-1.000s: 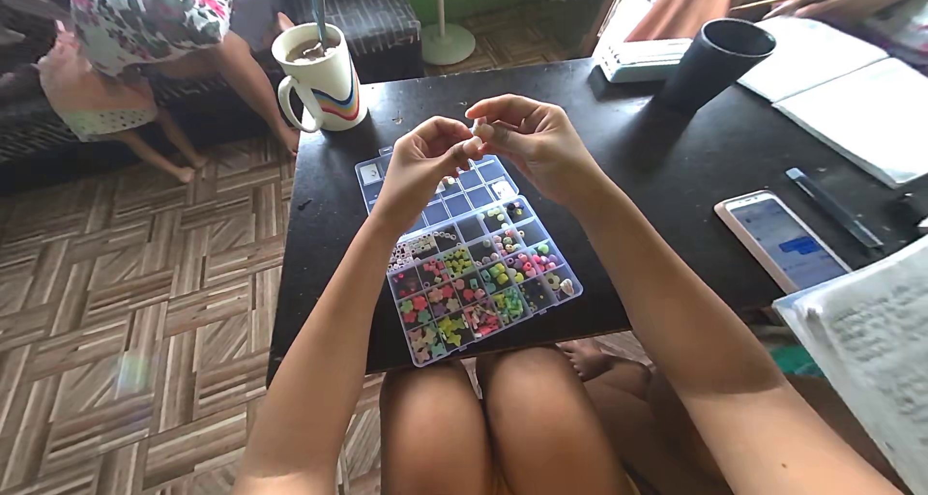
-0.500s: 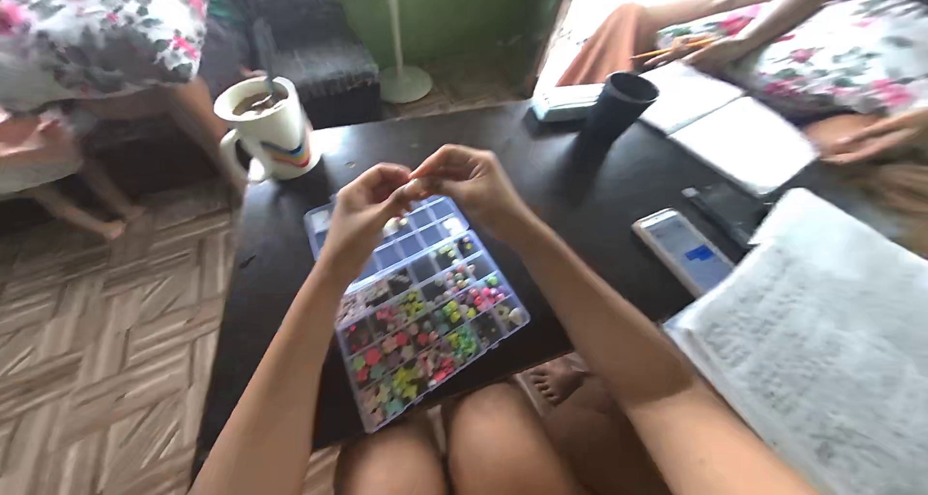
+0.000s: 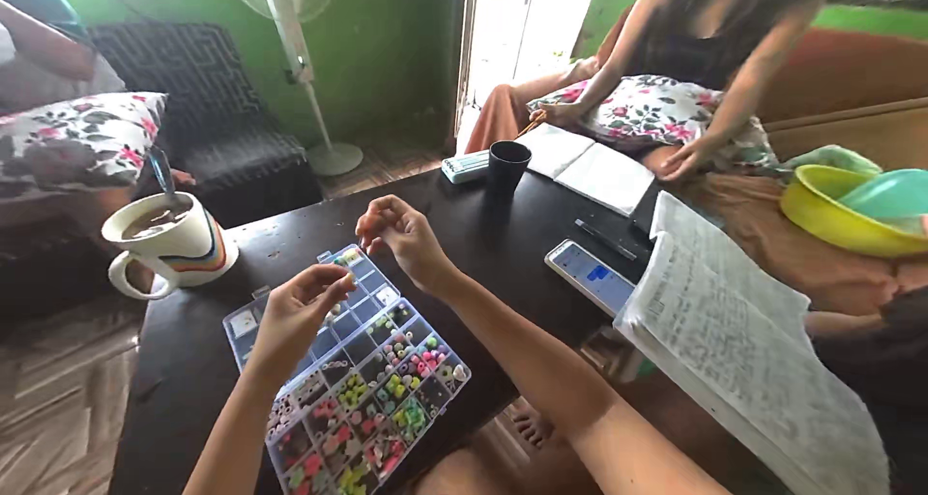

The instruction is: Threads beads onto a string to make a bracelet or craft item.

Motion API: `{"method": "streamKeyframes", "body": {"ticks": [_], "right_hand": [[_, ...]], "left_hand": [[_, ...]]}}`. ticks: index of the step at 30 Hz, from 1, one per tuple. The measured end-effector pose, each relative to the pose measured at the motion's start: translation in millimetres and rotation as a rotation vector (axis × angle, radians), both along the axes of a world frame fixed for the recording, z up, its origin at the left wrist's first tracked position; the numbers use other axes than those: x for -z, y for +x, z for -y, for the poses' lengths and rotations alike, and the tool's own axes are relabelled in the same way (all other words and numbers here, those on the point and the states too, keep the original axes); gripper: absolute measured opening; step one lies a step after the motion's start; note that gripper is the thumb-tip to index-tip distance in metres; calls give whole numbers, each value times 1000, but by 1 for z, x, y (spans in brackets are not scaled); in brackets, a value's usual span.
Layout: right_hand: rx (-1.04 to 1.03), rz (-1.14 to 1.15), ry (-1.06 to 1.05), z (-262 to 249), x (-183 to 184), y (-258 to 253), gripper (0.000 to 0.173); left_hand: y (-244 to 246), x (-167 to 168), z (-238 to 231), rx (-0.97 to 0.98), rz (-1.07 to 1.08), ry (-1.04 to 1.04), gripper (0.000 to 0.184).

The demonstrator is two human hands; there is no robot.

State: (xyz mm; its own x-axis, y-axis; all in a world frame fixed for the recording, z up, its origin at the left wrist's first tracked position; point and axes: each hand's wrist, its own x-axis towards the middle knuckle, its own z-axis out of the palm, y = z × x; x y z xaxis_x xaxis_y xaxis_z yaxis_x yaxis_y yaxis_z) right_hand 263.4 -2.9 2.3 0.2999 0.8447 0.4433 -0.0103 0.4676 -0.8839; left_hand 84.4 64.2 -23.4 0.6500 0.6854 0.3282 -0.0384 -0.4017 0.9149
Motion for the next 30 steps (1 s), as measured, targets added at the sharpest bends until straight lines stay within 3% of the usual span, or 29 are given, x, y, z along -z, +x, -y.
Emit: {"method": "streamKeyframes", "body": {"ticks": [6,12,15,19,22,25,30], "right_hand": [[173,-262,30,3,-7,8,12],[178,-340,12,2,-8,4,12],[171,-270,-15,3,-7,6,12],[153,-21,-107,11,-3,11,17],[138,92,-150,7,1,9,16],[128,99,-131,-4,5,7,11],[109,72,-109,-5,5,7,7]], "left_hand": [[1,1,0,4,-91,36,14],[-1,-2,1,-1,-49,-43,13],[-2,-8,-2,-54,-121,2,16],[-12,-7,-11,-117,-345,240,19],[-18,1,-17,-79,-365,368,15],[-17,0,-21,-41,-372,282,18],[-17,-10,-20,78,-304,-86,19]]}}
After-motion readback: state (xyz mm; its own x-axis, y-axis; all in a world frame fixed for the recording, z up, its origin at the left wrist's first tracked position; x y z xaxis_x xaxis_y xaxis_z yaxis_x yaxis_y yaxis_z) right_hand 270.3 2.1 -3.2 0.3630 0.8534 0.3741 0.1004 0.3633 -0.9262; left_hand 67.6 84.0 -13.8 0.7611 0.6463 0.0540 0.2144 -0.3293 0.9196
